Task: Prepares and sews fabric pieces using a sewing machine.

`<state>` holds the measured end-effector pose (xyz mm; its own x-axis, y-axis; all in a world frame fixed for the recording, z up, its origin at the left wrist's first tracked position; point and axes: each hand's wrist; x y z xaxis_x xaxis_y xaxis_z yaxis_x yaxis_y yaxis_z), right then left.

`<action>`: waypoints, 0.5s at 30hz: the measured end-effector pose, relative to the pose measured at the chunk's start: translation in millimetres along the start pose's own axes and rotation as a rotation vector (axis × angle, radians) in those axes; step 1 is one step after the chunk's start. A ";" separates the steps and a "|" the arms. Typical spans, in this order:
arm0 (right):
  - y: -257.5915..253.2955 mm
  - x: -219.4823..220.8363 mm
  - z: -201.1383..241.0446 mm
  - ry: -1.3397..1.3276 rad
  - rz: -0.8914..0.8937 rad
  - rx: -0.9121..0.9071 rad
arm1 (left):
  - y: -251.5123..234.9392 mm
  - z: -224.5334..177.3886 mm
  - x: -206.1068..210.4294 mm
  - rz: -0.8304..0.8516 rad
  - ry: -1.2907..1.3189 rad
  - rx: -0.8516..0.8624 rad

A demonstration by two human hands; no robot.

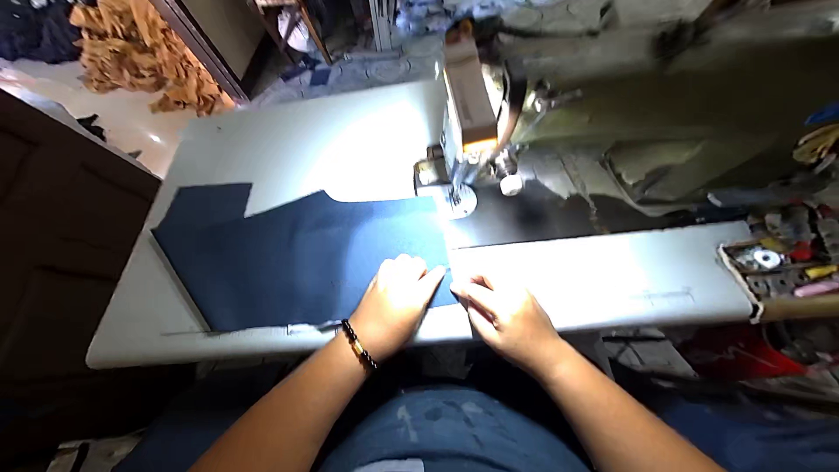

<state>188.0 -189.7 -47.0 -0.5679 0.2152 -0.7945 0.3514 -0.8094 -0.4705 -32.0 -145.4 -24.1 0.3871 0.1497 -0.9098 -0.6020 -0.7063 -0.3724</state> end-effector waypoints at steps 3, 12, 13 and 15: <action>-2.3 0.2 0.7 0.036 -0.031 -0.006 | -3.3 -1.0 -1.4 -0.023 -0.023 0.003; -1.2 8.8 -4.5 0.024 -0.095 -0.025 | -9.8 2.6 -12.5 0.076 -0.080 0.060; -1.9 9.6 -5.2 0.009 -0.093 -0.012 | -11.4 2.2 -15.1 0.107 -0.079 0.056; -5.7 8.6 -5.3 -0.061 -0.065 0.037 | -15.2 1.9 -19.9 0.179 -0.076 0.048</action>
<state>185.0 -180.4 -53.2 -0.6330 0.2353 -0.7375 0.2849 -0.8150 -0.5046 -31.9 -136.3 -0.7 0.2180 0.0782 -0.9728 -0.6899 -0.6927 -0.2103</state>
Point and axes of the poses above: each hand's wrist, its own y-axis away from the middle knuckle, its own x-axis out of the palm, z = x × y, and after that the axes turned 4 degrees about -x, right-handed
